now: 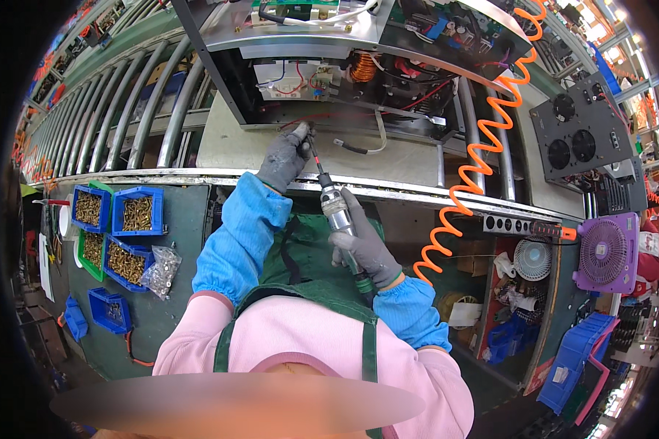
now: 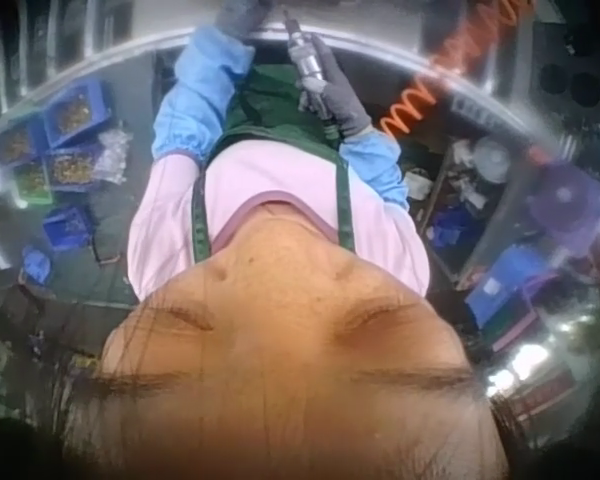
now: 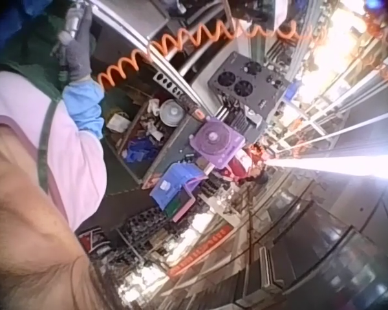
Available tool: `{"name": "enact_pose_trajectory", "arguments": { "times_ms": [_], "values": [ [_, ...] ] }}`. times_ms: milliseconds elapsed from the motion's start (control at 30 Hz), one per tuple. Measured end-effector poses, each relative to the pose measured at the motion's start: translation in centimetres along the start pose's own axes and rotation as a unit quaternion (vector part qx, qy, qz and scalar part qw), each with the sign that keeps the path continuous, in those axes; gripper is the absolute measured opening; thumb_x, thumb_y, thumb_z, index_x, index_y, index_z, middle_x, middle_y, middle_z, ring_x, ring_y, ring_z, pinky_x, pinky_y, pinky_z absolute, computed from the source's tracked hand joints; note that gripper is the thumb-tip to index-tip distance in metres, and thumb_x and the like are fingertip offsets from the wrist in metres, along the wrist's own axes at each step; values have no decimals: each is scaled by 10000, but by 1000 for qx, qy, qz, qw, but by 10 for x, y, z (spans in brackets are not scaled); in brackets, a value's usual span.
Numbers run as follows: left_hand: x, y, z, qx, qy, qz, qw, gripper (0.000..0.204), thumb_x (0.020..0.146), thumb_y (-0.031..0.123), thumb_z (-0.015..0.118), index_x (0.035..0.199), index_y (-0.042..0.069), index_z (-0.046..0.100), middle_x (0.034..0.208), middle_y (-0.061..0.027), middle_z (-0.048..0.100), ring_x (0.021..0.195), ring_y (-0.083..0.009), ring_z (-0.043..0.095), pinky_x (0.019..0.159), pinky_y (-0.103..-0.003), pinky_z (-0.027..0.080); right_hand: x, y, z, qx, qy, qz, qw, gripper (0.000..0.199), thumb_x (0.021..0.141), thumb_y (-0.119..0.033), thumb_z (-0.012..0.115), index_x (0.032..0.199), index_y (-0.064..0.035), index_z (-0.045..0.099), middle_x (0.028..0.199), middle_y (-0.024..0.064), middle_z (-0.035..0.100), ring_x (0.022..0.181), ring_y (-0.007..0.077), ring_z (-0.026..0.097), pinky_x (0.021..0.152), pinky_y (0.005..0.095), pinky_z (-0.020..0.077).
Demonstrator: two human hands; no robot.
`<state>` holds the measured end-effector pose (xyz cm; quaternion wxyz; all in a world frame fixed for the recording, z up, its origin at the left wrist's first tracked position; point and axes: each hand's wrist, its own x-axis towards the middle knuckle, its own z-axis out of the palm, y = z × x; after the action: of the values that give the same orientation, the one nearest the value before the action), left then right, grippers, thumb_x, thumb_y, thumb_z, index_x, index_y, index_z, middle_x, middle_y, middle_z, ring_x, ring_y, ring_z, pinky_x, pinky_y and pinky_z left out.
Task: The person assembles an electronic component by inserting parts into a housing and securing them with screws using a pneumatic screwdriver.
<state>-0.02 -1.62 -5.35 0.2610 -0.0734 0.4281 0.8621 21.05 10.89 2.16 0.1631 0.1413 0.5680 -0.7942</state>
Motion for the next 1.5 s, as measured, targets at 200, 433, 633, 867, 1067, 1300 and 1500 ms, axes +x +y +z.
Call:
{"name": "enact_pose_trajectory", "arguments": {
  "times_ms": [200,433,633,867,1067,1300,1500],
  "values": [
    [-11,4,5,100,0,69,993,198,929,208,590,1026,39,624,866,8,610,686,-44,527,602,-146,459,0,0,-6,13,-9,6,1000,936,718,-106,592,1497,-164,77,1130,195,498,533,181,570,521,319,515],
    [-5,13,-2,71,-53,27,996,225,937,209,577,1079,37,607,903,-3,611,685,-39,507,624,-145,458,2,-6,-13,2,-20,4,1000,990,671,-168,649,1499,-198,106,844,120,542,562,183,576,556,338,539],
    [-5,18,3,118,-59,36,991,233,942,197,561,1111,39,586,910,-20,624,698,-39,514,638,-146,461,5,0,-17,-36,-10,10,999,996,675,-187,662,1500,-194,103,881,126,548,563,169,574,588,336,548],
    [-10,26,7,191,-56,46,979,238,948,164,525,1136,26,571,975,-59,650,801,-79,582,712,-201,507,5,6,-17,55,-31,20,998,960,677,-293,703,1468,-138,181,853,99,547,544,153,569,589,326,557],
    [-11,4,10,-7,-51,55,997,264,941,143,519,1178,26,532,1007,-93,639,845,-140,609,695,-248,510,9,13,-16,41,-42,28,998,676,680,-356,682,1202,-8,431,827,98,553,534,156,575,558,310,544],
    [-6,11,44,-17,24,119,993,265,926,91,496,1178,13,522,1053,-101,625,889,-189,617,734,-287,514,15,21,-42,90,-49,-19,995,748,691,-411,721,1220,29,427,953,105,558,569,155,587,557,317,565],
    [51,-16,77,203,211,292,911,395,768,160,729,1079,-19,563,951,-88,657,832,-168,627,692,-282,502,13,4,-49,127,-18,-49,991,733,654,-424,723,1182,9,459,926,92,557,577,157,593,543,319,545]
  ]
}}
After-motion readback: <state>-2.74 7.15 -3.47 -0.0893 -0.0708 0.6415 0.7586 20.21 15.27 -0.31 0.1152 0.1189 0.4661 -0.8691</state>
